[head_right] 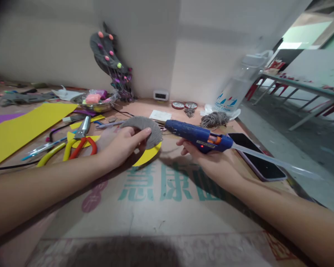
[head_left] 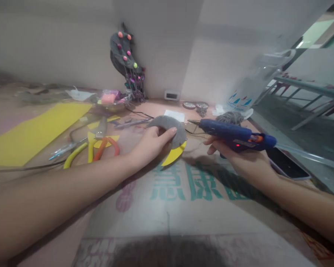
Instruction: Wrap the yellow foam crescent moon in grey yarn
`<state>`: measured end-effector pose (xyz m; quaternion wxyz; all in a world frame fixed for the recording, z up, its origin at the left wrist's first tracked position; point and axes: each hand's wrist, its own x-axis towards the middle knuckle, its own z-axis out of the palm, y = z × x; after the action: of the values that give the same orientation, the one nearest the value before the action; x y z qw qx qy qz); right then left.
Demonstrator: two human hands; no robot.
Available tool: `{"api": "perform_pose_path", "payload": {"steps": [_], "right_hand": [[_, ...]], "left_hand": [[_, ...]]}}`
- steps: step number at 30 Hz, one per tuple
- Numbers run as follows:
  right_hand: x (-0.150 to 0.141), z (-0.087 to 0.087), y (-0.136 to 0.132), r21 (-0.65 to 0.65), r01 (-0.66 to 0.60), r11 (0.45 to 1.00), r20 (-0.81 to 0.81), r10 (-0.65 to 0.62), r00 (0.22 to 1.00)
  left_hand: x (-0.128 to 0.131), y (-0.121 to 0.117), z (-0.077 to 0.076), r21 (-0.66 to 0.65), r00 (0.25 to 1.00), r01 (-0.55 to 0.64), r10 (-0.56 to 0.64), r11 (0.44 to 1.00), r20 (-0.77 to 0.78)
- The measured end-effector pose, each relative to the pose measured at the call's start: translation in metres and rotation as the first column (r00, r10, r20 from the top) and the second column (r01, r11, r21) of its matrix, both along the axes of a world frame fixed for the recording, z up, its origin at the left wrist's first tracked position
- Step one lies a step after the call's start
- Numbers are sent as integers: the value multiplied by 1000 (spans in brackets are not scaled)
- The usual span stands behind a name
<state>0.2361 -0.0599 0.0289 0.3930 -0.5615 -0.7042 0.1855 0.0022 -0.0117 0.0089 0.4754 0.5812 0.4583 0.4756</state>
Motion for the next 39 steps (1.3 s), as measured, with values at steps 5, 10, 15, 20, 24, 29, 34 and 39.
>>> {"api": "perform_pose_path", "payload": {"steps": [5, 10, 15, 20, 24, 29, 34, 39], "right_hand": [[-2, -10, 4, -84, 59, 995, 0, -59, 998], [0, -17, 3, -123, 58, 991, -79, -68, 995], [-3, -14, 3, -65, 40, 997, -136, -48, 990], [-3, -11, 3, -31, 31, 999, -121, -35, 992], [-3, -10, 2, -36, 48, 998, -88, -51, 995], [-2, -11, 2, -53, 94, 994, -54, -97, 994], [-1, -12, 1, -9, 6, 1000, -27, -6, 1000], [-2, -12, -1, 23, -24, 999, -24, 24, 999]], "left_hand": [[-3, -1, 3, -9, 985, -11, 9, 1000, -169], [-4, 4, -4, -6, 999, 53, -53, 999, 3], [-3, 5, -5, -93, 984, 155, -145, 984, 102], [-4, 6, -6, -101, 966, 223, -205, 970, 158], [-3, 6, -4, -101, 926, 240, -197, 965, 321], [-2, 3, -4, -104, 866, 333, -260, 937, 428], [-1, 4, -10, -33, 945, 237, -223, 971, 241], [-3, 3, -4, 148, 998, 56, -53, 987, -25]]}}
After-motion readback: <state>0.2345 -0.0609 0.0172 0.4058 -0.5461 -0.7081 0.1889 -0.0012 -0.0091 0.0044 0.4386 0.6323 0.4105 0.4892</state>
